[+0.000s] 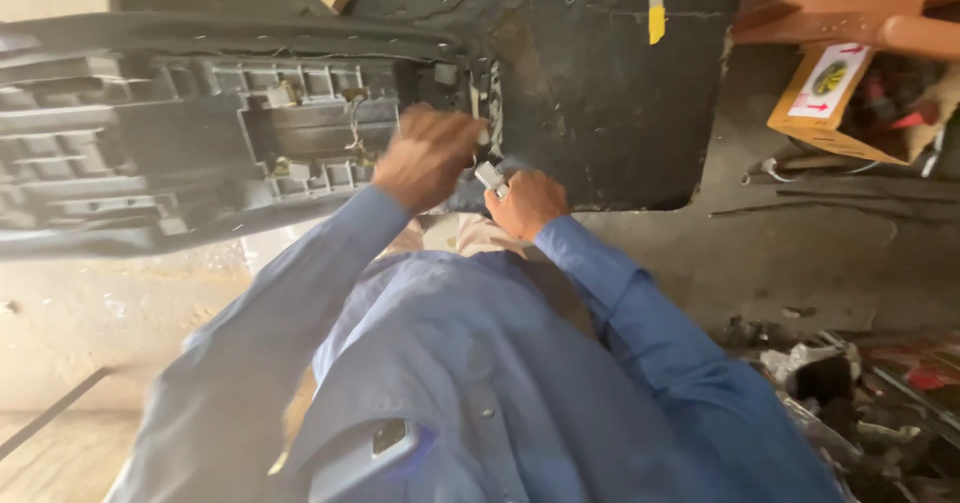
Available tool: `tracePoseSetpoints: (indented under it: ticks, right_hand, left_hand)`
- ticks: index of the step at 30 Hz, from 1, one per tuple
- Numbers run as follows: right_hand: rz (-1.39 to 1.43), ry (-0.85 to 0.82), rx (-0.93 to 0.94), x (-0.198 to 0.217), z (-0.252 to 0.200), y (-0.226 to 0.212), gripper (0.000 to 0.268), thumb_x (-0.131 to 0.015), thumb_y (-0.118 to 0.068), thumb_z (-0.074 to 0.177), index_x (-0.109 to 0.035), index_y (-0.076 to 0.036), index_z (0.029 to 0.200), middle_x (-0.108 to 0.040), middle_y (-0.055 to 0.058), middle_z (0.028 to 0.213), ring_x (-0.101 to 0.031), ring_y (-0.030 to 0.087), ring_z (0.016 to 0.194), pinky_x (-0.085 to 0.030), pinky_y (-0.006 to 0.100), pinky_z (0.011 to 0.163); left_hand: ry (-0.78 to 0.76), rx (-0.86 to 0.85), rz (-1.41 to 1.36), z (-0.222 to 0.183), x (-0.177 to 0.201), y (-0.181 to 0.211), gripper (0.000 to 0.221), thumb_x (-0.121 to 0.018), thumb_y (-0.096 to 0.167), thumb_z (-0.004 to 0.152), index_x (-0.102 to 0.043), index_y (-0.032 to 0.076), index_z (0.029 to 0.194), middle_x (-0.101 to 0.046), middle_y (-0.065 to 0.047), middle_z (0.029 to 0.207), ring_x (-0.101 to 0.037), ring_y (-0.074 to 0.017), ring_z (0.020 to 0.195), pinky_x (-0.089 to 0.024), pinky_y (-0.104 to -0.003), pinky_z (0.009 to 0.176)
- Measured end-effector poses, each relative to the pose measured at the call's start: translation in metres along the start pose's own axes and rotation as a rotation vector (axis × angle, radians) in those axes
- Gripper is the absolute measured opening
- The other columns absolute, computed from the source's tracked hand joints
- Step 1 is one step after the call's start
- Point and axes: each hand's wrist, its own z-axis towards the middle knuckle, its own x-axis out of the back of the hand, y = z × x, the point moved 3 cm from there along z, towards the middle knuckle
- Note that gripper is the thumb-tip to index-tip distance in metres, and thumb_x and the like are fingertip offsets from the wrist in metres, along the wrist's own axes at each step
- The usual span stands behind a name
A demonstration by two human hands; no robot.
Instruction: The recorder is replacing the cover on a motorcycle seat using a staple gun and hand tools.
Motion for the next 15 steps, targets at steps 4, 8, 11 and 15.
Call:
tracePoseSetpoints:
  ticks: [4, 8, 11, 15]
  right_hand:
    - [0.078, 0.073, 0.066, 0.002, -0.011, 0.010, 0.047, -0.066, -0.047, 0.086, -0.075, -0.002, 0.094, -0.073, 0.025, 0.099, -0.069, 0.045, 0.095, -0.055, 0.053, 0.083]
    - [0.472, 0.117, 0.267, 0.008, -0.034, 0.023, 0.033, -0.074, -0.032, 0.082, -0.070, -0.002, 0.094, -0.072, 0.019, 0.085, -0.066, 0.034, 0.080, -0.054, 0.045, 0.072]
    - [0.692, 0.045, 0.280, -0.007, -0.043, 0.031, 0.025, -0.077, -0.024, 0.084, -0.066, -0.002, 0.089, -0.067, 0.012, 0.078, -0.061, 0.020, 0.072, -0.052, 0.037, 0.068]
    - [0.696, 0.029, 0.278, -0.017, -0.055, 0.018, 0.025, -0.078, -0.022, 0.084, -0.064, -0.002, 0.088, -0.064, 0.010, 0.076, -0.058, 0.018, 0.070, -0.051, 0.036, 0.066]
  left_hand:
    - [0.081, 0.023, 0.156, -0.035, 0.033, -0.004, 0.045, -0.073, 0.041, 0.089, -0.070, 0.007, 0.118, -0.063, -0.012, 0.131, -0.050, -0.0350, 0.135, -0.033, -0.057, 0.114]
    - [-0.024, 0.052, 0.311, -0.049, 0.036, 0.005, 0.053, -0.077, 0.056, 0.073, -0.075, 0.009, 0.098, -0.063, -0.011, 0.131, -0.026, -0.0484, 0.146, -0.015, -0.072, 0.114]
    - [0.076, 0.140, 0.322, -0.050, 0.014, -0.001, 0.038, -0.075, 0.049, 0.084, -0.076, 0.012, 0.093, -0.062, -0.008, 0.129, -0.026, -0.0434, 0.149, -0.012, -0.075, 0.117]
    - [0.140, 0.198, 0.327, -0.042, -0.001, -0.004, 0.025, -0.073, 0.041, 0.091, -0.077, 0.016, 0.089, -0.063, -0.007, 0.120, -0.032, -0.0384, 0.147, -0.014, -0.077, 0.117]
